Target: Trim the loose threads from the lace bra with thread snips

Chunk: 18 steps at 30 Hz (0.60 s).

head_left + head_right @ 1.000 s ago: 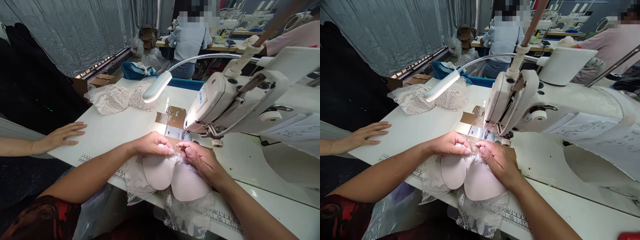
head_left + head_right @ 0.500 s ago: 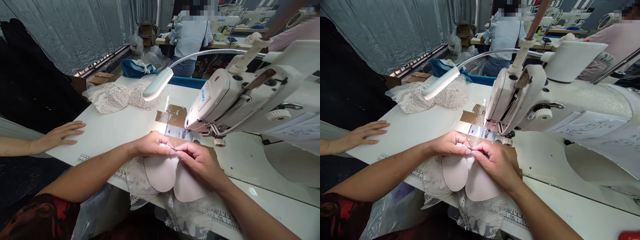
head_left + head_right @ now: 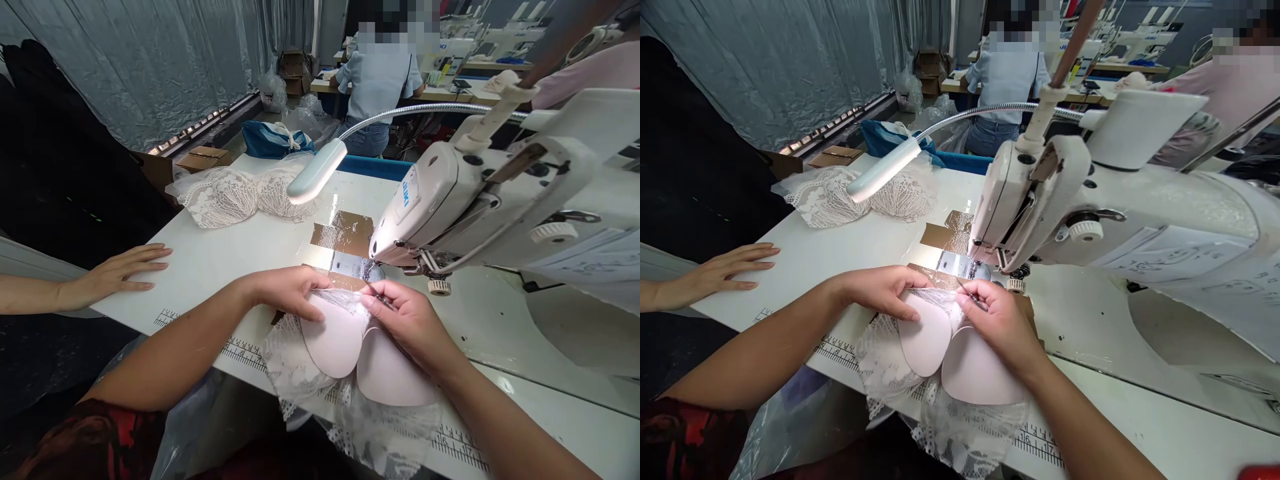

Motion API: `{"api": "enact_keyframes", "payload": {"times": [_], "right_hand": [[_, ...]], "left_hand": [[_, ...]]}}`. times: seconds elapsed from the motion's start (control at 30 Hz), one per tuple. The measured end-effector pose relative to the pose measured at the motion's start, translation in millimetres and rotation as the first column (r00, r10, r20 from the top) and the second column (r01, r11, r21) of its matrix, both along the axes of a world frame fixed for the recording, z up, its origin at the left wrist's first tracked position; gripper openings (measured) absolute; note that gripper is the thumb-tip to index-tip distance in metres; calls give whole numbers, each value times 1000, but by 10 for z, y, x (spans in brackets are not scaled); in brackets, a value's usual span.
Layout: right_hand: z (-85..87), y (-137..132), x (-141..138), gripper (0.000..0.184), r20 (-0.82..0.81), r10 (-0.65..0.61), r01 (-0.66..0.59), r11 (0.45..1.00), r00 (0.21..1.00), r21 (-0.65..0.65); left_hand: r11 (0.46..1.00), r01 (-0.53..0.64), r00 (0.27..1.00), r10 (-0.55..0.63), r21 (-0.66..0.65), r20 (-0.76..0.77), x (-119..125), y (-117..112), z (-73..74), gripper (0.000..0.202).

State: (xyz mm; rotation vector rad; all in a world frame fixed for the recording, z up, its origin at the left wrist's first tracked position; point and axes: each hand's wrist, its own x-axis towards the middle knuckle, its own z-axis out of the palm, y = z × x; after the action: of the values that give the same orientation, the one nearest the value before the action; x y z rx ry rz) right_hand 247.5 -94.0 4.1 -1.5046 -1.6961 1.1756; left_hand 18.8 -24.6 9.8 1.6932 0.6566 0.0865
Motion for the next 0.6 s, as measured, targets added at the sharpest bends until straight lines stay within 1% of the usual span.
{"api": "enact_keyframes", "payload": {"times": [0.03, 0.07, 0.13, 0.17, 0.2, 0.23, 0.3, 0.37, 0.4, 0.5, 0.53, 0.6], "right_hand": [[10, 5, 25, 27, 21, 9, -9, 1000, 1000, -27], [17, 10, 47, 27, 43, 60, -57, 997, 997, -57], [20, 22, 75, 30, 73, 184, -177, 980, 980, -91], [15, 27, 78, 33, 65, 211, -205, 975, 975, -87], [5, 31, 73, 36, 36, 202, -199, 977, 979, -77], [-8, 34, 60, 38, -11, 156, -156, 986, 988, -65], [-35, 33, 21, 40, -116, 67, -74, 995, 991, -61], [-49, 23, -26, 44, -152, 47, -54, 998, 987, -43], [-49, 15, -48, 42, -135, 54, -57, 998, 989, -22], [-27, -8, -94, 25, -26, 48, -47, 998, 999, 50], [-17, -14, -101, 25, -4, 38, -37, 997, 999, 71], [-2, -19, -107, 27, -10, 37, -36, 994, 999, 102]], "left_hand": [[1000, 1, 999, 0, 23, -43, -59, 25, 27, 32], [999, -18, 998, 20, 28, -57, -115, 48, 46, 31], [997, -76, 997, 76, -1, -16, -193, 80, 64, 30], [994, -104, 994, 105, -27, 24, -210, 87, 64, 30], [991, -124, 990, 127, -48, 62, -210, 86, 62, 31], [989, -135, 986, 140, -55, 89, -195, 79, 58, 32], [991, -132, 984, 134, -29, 113, -130, 44, 48, 34], [992, -128, 985, 124, 22, 118, -48, -5, 38, 33], [990, -131, 985, 125, 45, 119, -10, -30, 32, 32], [982, -157, 981, 143, 102, 131, 66, -87, 9, 28], [979, -166, 980, 150, 118, 133, 78, -97, 0, 27], [970, -192, 975, 171, 151, 138, 84, -105, -11, 28]]}}
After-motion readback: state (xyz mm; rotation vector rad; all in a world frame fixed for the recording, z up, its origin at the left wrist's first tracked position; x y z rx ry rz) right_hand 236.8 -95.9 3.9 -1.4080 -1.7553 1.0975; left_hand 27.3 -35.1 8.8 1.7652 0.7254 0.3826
